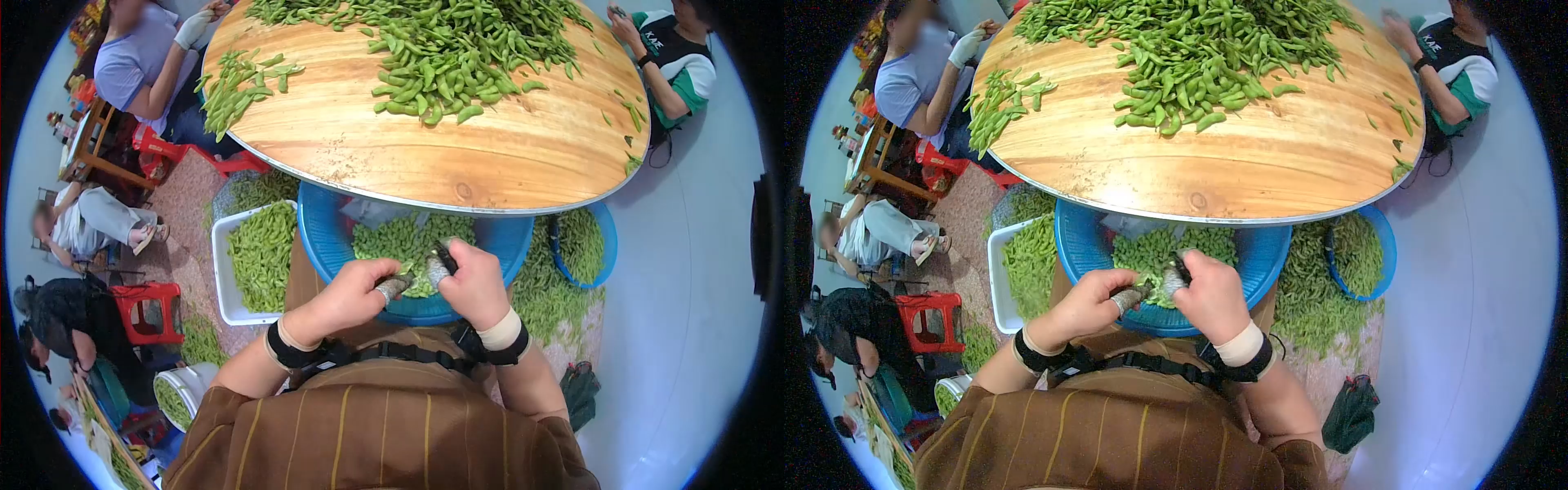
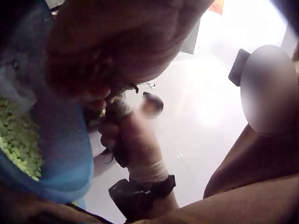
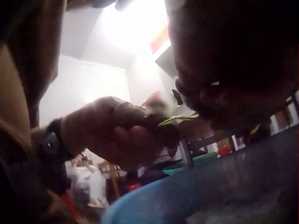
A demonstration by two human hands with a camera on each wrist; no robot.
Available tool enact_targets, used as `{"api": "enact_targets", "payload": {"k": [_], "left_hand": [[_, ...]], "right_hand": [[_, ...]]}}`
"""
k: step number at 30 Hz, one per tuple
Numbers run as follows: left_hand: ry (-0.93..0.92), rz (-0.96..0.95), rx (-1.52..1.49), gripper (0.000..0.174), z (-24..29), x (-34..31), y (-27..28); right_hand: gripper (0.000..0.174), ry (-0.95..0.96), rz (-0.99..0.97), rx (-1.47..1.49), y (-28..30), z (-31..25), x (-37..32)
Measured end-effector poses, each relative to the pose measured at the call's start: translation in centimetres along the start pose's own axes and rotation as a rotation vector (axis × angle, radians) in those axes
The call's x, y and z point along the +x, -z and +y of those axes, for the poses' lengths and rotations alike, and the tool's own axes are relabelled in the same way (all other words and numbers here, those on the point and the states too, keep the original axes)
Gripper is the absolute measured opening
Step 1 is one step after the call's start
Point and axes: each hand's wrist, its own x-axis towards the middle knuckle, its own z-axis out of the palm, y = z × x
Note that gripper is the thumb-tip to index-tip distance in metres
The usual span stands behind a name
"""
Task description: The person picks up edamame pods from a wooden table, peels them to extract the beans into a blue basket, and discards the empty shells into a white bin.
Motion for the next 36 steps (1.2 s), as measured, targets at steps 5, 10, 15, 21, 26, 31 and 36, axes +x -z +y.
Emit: {"api": "enact_targets", "payload": {"k": [5, 10, 15, 21, 26, 31, 36], "left_hand": [[-0.04, 0.059, 0.272, 0.012, 0.0, 0.2, -0.1], [-0.392, -0.037, 0.366, 0.014, 1.4, 0.0, 0.3], [-0.345, -0.264, 0.143, 0.011, 2.8, -0.8, 1.4], [-0.103, -0.194, -0.145, 0.013, 1.4, -0.8, 0.9], [-0.356, 0.098, 0.436, 0.015, 0.2, -0.4, 0.8], [-0.427, -0.079, 0.467, 0.015, 0.3, -0.5, 2.0], [-0.072, -0.465, -0.227, 0.012, 0.8, -0.8, 3.6]], "right_hand": [[0.016, 0.142, 0.171, 0.023, 0.8, -0.8, -1.4], [0.014, -0.208, -0.184, 0.554, 0.3, -0.8, -2.2], [0.006, -0.41, -0.585, 1.315, 1.1, -0.6, -2.0], [0.01, -0.138, -0.099, 0.699, -0.7, -0.6, -1.1], [0.019, 0.148, 0.038, 0.173, -0.7, -1.4, -1.6], [0.015, -0.321, -0.296, 0.493, 0.9, -2.5, -1.2], [0.02, -0.408, -0.577, 0.85, 2.4, -3.2, -0.4]]}}
